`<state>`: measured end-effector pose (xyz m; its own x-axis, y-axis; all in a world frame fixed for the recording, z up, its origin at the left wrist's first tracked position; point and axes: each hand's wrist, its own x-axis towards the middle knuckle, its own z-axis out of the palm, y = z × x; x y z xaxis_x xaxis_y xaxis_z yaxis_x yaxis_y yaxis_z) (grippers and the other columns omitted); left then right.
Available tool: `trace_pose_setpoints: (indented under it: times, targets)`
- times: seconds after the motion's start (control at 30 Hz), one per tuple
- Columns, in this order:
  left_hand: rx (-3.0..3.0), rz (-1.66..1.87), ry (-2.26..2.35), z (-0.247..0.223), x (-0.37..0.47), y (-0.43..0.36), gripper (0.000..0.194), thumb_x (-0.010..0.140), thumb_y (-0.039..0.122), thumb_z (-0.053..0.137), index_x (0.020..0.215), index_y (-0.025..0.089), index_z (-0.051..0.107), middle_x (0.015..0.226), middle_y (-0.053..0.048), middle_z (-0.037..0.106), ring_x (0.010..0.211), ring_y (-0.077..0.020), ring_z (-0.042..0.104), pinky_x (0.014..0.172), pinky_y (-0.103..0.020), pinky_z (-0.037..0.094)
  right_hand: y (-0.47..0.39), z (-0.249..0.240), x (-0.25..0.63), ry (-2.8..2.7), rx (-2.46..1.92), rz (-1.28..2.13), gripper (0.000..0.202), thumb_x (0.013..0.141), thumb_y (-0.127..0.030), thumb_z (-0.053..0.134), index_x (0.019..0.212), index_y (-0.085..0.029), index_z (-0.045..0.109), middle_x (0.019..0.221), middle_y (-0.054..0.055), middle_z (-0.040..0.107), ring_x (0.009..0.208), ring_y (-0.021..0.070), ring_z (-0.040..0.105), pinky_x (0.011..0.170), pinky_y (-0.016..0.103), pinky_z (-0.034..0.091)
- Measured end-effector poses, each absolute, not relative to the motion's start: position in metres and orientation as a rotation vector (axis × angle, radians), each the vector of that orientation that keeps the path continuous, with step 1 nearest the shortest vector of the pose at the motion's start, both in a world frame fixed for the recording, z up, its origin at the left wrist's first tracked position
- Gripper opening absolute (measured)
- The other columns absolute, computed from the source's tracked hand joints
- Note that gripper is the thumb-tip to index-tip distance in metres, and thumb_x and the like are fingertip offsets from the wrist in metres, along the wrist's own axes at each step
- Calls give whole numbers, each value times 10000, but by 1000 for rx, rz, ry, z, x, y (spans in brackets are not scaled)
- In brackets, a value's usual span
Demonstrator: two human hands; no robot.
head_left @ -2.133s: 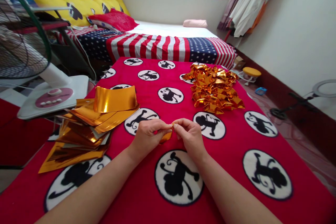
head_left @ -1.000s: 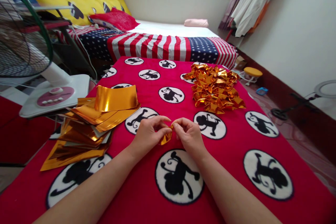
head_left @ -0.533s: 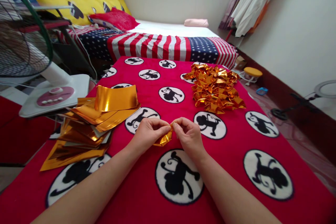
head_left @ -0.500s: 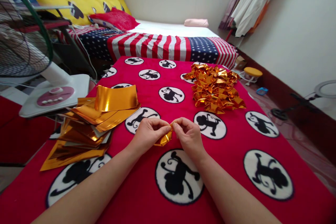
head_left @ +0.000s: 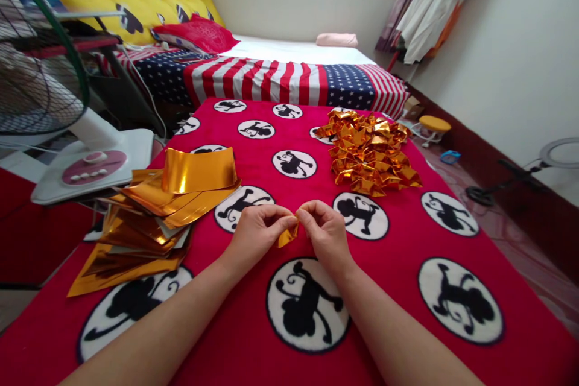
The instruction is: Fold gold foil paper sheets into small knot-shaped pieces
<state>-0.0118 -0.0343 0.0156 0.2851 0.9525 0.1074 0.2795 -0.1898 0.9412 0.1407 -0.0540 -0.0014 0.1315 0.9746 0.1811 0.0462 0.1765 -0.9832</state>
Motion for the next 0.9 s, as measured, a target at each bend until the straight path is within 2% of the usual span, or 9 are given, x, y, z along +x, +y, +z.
trace_pose_setpoints:
  times: [0.1, 0.23, 0.5, 0.63, 0.9]
  targets:
    - [1687, 878, 1160, 16, -15, -33, 286, 824, 405, 636, 748, 155, 752, 654, -23, 699, 585, -127, 583, 532, -202, 405, -51, -3, 146, -1162, -1156, 968, 181, 838, -338, 633, 751, -185, 590, 625, -41, 514, 515, 84, 413, 489, 205, 341]
    - [1763, 864, 1208, 16, -18, -31, 391, 846, 452, 597, 620, 146, 688, 491, 17, 556, 476, -92, 446, 463, -213, 307, -48, -7, 151, -1132, -1192, 907, 181, 881, -330, 579, 764, -199, 538, 610, -54, 454, 521, 85, 379, 492, 207, 315]
    - [2010, 1017, 1200, 12, -19, -31, 247, 860, 312, 615, 704, 145, 709, 615, -3, 660, 555, -103, 551, 553, -211, 379, -49, -11, 150, -1194, -1287, 726, 147, 895, -265, 536, 764, -197, 538, 682, -28, 515, 623, 116, 469, 581, 234, 374]
    - [2134, 1056, 1155, 12, -18, -30, 238, 871, 284, 607, 700, 140, 690, 619, -4, 653, 561, -96, 552, 571, -211, 378, -49, -11, 149, -1103, -1238, 784, 144, 882, -279, 555, 765, -197, 539, 679, -30, 511, 607, 115, 471, 566, 233, 385]
    - [2054, 916, 1083, 12, -20, -29, 288, 872, 304, 601, 635, 143, 634, 549, 25, 586, 508, -75, 487, 516, -198, 344, -50, -10, 149, -1069, -1190, 833, 131, 858, -267, 594, 758, -185, 571, 662, -30, 519, 595, 107, 459, 550, 224, 368]
